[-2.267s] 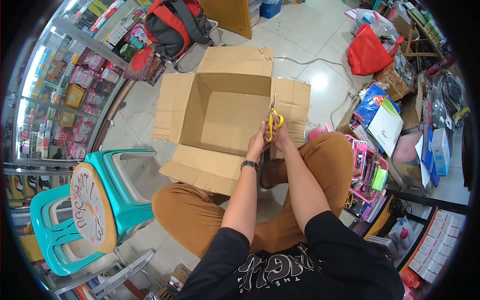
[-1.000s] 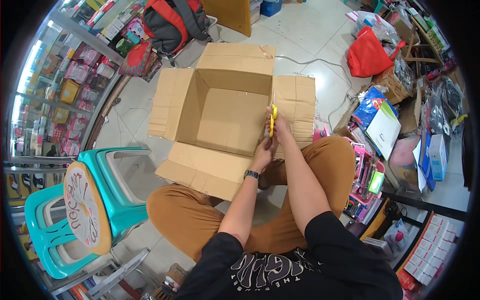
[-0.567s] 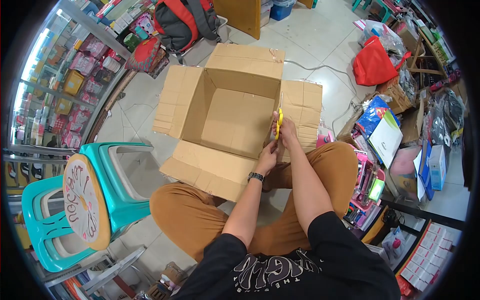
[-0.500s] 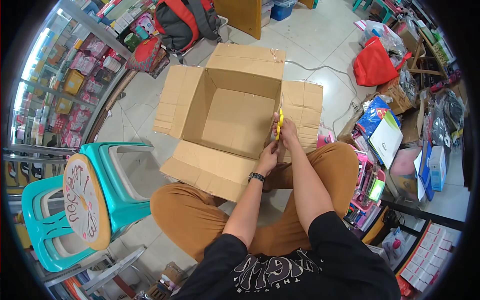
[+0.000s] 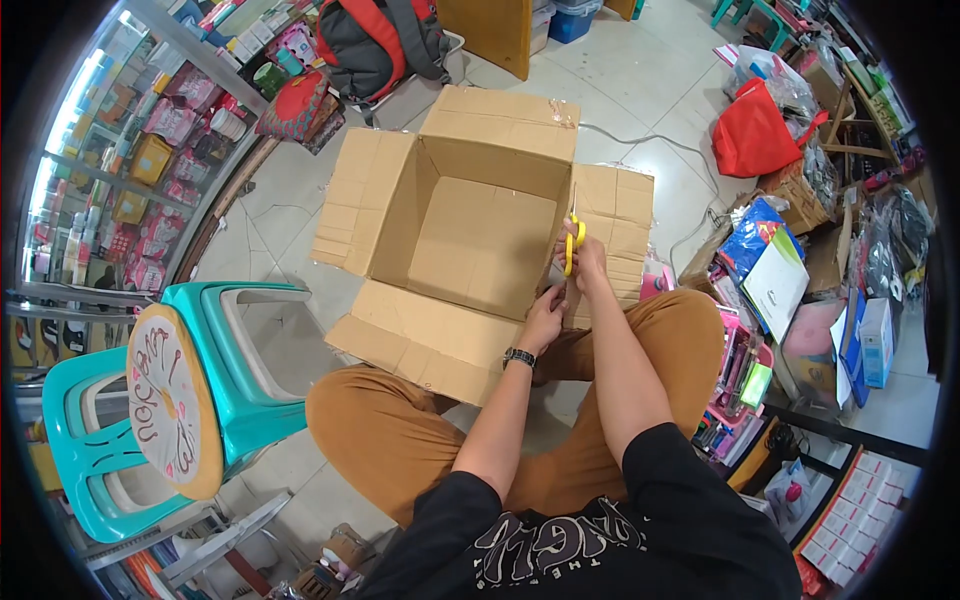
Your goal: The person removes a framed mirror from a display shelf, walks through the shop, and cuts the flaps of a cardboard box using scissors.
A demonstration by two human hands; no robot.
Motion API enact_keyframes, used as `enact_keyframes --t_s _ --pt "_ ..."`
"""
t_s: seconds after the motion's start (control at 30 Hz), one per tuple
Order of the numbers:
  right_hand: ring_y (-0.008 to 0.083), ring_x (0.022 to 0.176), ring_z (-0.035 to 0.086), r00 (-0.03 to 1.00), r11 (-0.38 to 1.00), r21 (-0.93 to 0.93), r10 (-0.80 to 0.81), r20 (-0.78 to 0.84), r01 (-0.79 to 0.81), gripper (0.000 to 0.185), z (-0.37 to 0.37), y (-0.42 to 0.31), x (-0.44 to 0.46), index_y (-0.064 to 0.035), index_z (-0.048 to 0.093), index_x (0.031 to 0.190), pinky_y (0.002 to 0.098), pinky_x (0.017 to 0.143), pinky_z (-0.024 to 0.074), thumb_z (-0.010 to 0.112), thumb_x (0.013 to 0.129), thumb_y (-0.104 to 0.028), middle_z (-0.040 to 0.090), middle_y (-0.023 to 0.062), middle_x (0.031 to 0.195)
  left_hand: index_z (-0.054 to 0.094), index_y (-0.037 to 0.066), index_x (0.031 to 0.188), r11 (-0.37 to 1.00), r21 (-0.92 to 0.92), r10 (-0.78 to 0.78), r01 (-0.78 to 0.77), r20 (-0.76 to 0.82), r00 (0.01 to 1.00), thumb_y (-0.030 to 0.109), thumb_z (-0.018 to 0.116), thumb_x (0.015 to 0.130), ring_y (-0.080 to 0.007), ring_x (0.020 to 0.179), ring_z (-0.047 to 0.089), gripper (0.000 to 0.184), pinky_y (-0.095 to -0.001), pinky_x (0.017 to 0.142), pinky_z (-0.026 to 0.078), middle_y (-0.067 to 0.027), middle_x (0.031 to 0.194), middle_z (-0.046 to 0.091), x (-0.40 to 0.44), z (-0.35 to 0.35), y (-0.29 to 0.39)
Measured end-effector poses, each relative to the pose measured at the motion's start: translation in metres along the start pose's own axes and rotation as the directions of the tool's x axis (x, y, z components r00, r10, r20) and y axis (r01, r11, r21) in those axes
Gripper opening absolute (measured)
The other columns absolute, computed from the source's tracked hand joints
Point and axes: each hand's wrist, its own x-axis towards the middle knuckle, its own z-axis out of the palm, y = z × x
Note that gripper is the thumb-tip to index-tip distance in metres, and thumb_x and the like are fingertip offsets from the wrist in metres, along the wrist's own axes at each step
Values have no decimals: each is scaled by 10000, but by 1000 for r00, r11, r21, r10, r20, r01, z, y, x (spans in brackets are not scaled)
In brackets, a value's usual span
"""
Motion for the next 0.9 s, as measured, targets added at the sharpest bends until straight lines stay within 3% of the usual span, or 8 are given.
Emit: enact_keyframes --t_s 0.2,0.5,0.7,0.83,0.9 --pt "139 522 558 999 999 -23 38 13 -38 395 11 -11 0 -23 596 840 226 500 458 714 861 -399 593 79 659 449 -4 1394 999 42 25 -24 -24 999 1 483 955 -193 1131 553 440 -274 954 437 -130 1322 553 -4 -4 4" --pt "132 546 558 974 983 -87 -142 177 159 401 -3 18 17 -11 586 875 236 512 461 688 884 -398 587 79 668 454 -6 1387 1000 10 13 -13 -13 1000 0 488 953 -180 1107 564 435 -266 946 441 -120 1300 563 0 -6 -3" --pt "131 555 558 961 967 -110 -206 183 228 397 -6 28 18 -4 579 881 235 519 464 677 892 -388 583 80 668 455 -8 1383 999 15 39 -39 -10 999 -1 491 952 -175 1097 567 433 -267 942 444 -115 1294 567 2 -8 -13" --pt "135 548 560 992 988 -130 -67 107 81 441 2 25 16 -7 580 868 238 514 462 677 876 -437 589 84 671 452 -9 1386 996 85 -20 20 -4 1000 -3 490 953 -175 1092 569 434 -265 938 446 -115 1286 572 -2 -14 -17" --pt "139 538 560 993 996 33 81 88 -84 492 7 -3 27 -20 578 849 241 500 459 671 854 -504 586 81 670 468 8 1379 999 47 18 -18 -7 1000 7 498 947 -178 1063 575 433 -267 920 450 -110 1250 587 1 -15 -24"
